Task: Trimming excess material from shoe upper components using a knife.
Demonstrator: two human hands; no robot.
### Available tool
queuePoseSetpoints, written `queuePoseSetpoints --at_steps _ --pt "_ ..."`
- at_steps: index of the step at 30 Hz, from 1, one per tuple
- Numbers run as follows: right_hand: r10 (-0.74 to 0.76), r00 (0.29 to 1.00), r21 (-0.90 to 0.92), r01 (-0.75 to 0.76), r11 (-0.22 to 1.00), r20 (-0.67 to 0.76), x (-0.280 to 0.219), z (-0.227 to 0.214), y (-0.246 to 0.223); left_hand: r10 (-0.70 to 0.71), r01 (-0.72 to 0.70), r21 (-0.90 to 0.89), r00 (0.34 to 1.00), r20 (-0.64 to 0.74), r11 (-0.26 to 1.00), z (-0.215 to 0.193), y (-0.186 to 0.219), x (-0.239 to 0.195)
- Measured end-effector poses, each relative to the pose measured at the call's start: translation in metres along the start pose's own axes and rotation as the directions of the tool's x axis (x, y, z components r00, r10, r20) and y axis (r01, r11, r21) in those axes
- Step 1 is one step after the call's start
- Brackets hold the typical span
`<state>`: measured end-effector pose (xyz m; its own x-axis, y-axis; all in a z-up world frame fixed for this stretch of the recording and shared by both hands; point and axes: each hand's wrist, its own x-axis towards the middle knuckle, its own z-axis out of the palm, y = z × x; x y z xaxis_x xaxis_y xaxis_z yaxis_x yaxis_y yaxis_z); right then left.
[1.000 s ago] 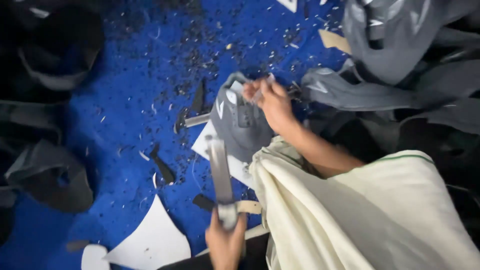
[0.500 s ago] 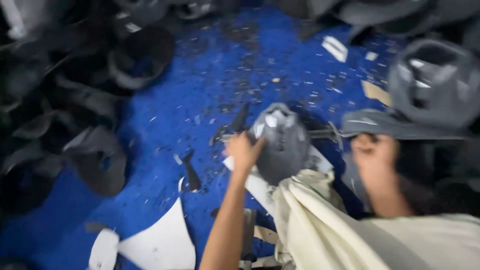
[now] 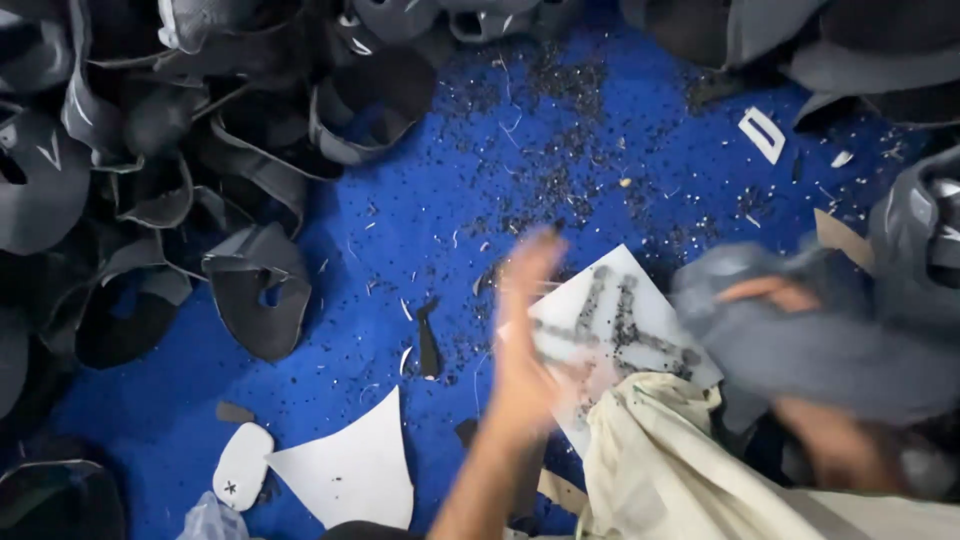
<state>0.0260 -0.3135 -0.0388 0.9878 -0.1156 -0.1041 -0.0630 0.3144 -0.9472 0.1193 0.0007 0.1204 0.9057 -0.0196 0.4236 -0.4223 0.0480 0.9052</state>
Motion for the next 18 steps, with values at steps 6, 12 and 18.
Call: queuePoseSetpoints --at_steps 6,12,18 --pt "0.196 0.954 -0.545 -0.043 0.837 0.227 -0.027 0.155 0.011 -0.247 0.192 0.346 0.961 0.125 0.918 -0.01 -0.007 -0.11" --pt "0.178 0.983 -0.718 -0.096 0.69 0.04 -0.029 0.139 -0.031 -0.547 0.479 0.452 0.837 0.023 0.752 -0.036 -0.028 -0.062" --pt "-0.194 0.979 -0.771 0.071 0.633 -0.07 0.084 0.082 -0.057 -0.021 -0.151 0.377 0.909 0.417 0.914 0.017 -0.044 0.045"
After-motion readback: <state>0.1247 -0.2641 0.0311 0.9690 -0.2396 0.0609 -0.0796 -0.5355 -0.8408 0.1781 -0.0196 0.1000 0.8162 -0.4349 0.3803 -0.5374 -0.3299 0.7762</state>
